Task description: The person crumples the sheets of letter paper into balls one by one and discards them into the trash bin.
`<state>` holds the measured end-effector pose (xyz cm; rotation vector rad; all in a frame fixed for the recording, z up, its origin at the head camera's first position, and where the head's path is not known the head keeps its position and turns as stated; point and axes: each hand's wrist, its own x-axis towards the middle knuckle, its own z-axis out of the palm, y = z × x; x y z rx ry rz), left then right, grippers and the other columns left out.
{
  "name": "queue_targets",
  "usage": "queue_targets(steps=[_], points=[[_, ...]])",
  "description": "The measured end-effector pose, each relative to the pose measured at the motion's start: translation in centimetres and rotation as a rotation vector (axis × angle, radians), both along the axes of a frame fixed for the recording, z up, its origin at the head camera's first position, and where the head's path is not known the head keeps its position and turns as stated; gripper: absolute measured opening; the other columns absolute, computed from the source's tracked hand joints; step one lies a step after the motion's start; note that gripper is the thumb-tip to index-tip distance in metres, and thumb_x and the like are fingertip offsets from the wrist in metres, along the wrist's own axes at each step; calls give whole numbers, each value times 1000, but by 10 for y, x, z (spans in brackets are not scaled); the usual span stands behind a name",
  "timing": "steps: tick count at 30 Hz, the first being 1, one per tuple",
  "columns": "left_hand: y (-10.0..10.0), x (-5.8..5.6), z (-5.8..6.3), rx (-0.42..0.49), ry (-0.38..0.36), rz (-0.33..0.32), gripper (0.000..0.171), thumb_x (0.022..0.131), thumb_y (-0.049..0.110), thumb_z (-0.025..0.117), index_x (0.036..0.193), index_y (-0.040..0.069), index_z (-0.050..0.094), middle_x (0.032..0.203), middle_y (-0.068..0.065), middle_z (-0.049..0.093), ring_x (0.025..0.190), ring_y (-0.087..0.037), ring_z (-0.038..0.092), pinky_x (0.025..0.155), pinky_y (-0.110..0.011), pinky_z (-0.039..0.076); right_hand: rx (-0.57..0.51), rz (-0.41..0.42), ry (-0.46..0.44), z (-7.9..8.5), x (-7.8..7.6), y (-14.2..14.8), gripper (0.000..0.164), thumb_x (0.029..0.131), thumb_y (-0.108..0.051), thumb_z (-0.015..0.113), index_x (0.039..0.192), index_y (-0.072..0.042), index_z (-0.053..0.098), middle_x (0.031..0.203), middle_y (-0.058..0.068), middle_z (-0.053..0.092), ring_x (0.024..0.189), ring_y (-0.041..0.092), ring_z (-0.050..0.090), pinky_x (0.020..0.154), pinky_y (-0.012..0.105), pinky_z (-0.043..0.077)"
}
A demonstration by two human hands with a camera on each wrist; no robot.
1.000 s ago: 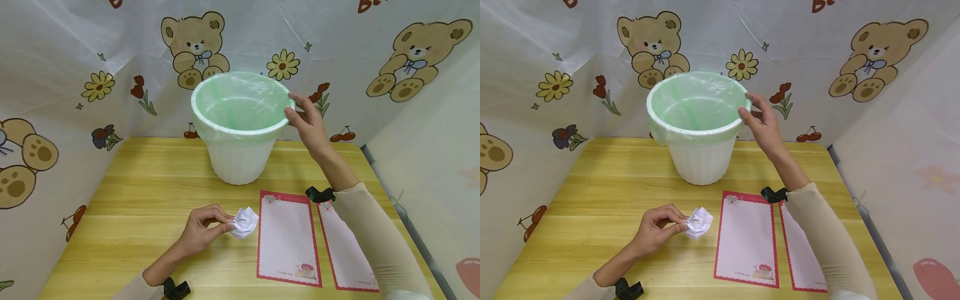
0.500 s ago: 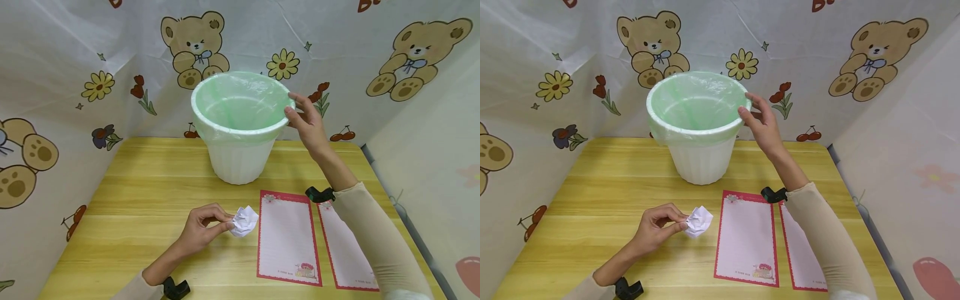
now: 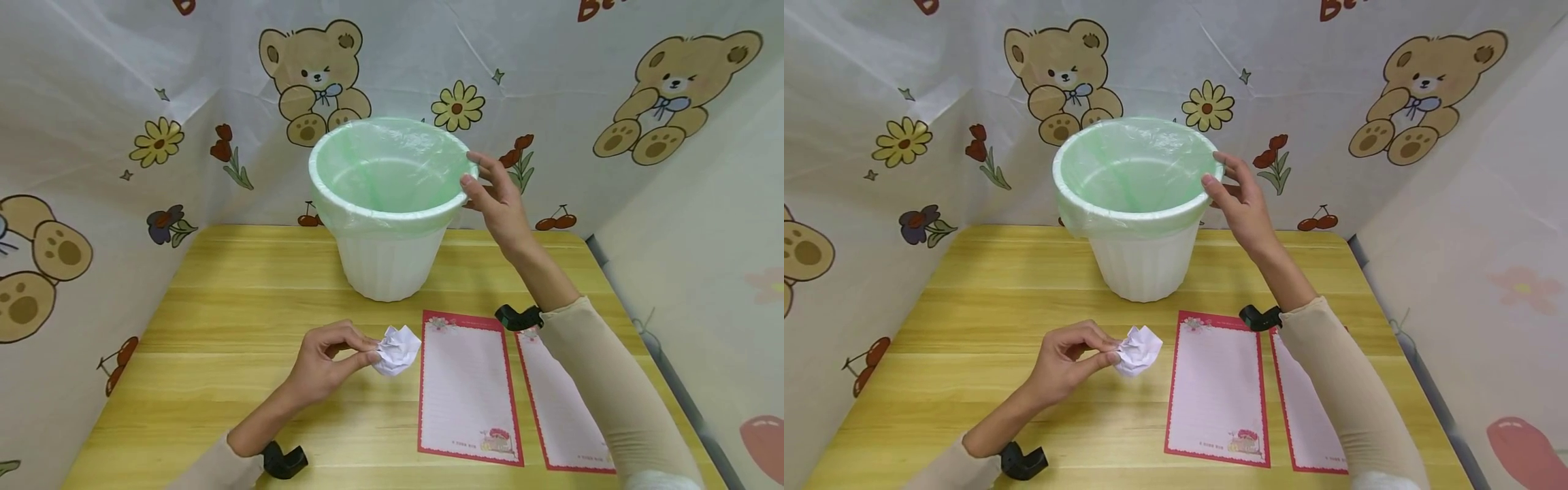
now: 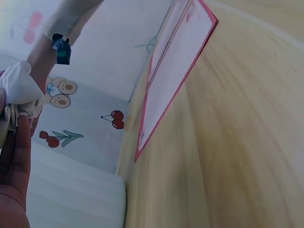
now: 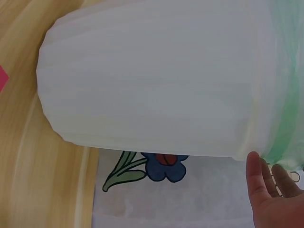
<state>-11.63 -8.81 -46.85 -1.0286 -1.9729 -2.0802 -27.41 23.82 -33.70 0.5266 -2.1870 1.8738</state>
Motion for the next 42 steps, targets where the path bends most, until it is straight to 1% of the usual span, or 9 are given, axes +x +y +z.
queue_targets(steps=[4,11,17,19,24,26,30,37,42], points=[[1,-4,8,0,21,5,17,88,-11,81,94,5,78,95,-7,78,98,-15,79,86,-30,66,0,-3,4,-1,0,1,52,109,-26,59,159,-19,48,159,16,51,117,26,70,95,20,61],[-1,-11,22,12,49,21,22,85,-16,81,94,4,79,95,-10,78,99,-12,78,86,-29,66,-13,3,7,-1,0,0,52,109,-25,58,160,-17,48,158,17,51,115,23,70,95,20,61],[-4,-15,34,10,59,31,15,88,-9,83,94,3,79,96,-10,78,97,-13,77,88,-28,65,-15,3,18,1,1,1,52,109,-23,57,160,-15,47,155,17,54,113,25,71,92,20,62],[-6,-17,41,4,58,40,15,87,-11,83,93,3,78,96,-10,78,97,-12,77,89,-27,65,-12,-1,16,0,1,2,52,109,-24,57,160,-15,47,154,17,54,113,25,70,92,20,62],[-14,-29,58,46,112,44,20,84,-16,82,95,1,78,99,-2,80,96,-12,77,88,-26,65,-18,1,8,-1,0,1,52,109,-24,57,160,-15,47,152,17,54,112,23,70,91,21,62],[-17,-34,64,68,141,44,19,84,-15,82,95,0,78,99,1,80,95,-12,77,87,-25,65,-16,3,5,-1,0,0,52,109,-24,57,160,-16,47,150,16,55,112,22,70,91,21,62],[-22,-40,76,83,161,62,14,85,-11,84,95,-4,78,100,5,80,93,-12,76,87,-25,65,-3,2,0,-2,0,-1,53,110,-26,56,160,-17,46,150,17,55,113,24,70,91,21,62],[-25,-51,98,105,216,79,13,89,0,86,96,-7,78,101,5,81,92,-12,77,88,-26,65,-28,15,5,-2,1,0,53,110,-23,57,161,-17,45,149,18,55,112,23,71,91,23,63],[-31,-60,117,128,255,105,14,87,-4,85,95,-10,77,99,3,81,92,-12,77,89,-25,65,-25,16,0,-2,1,-1,53,110,-24,57,161,-17,45,146,17,57,112,22,70,92,23,63]])
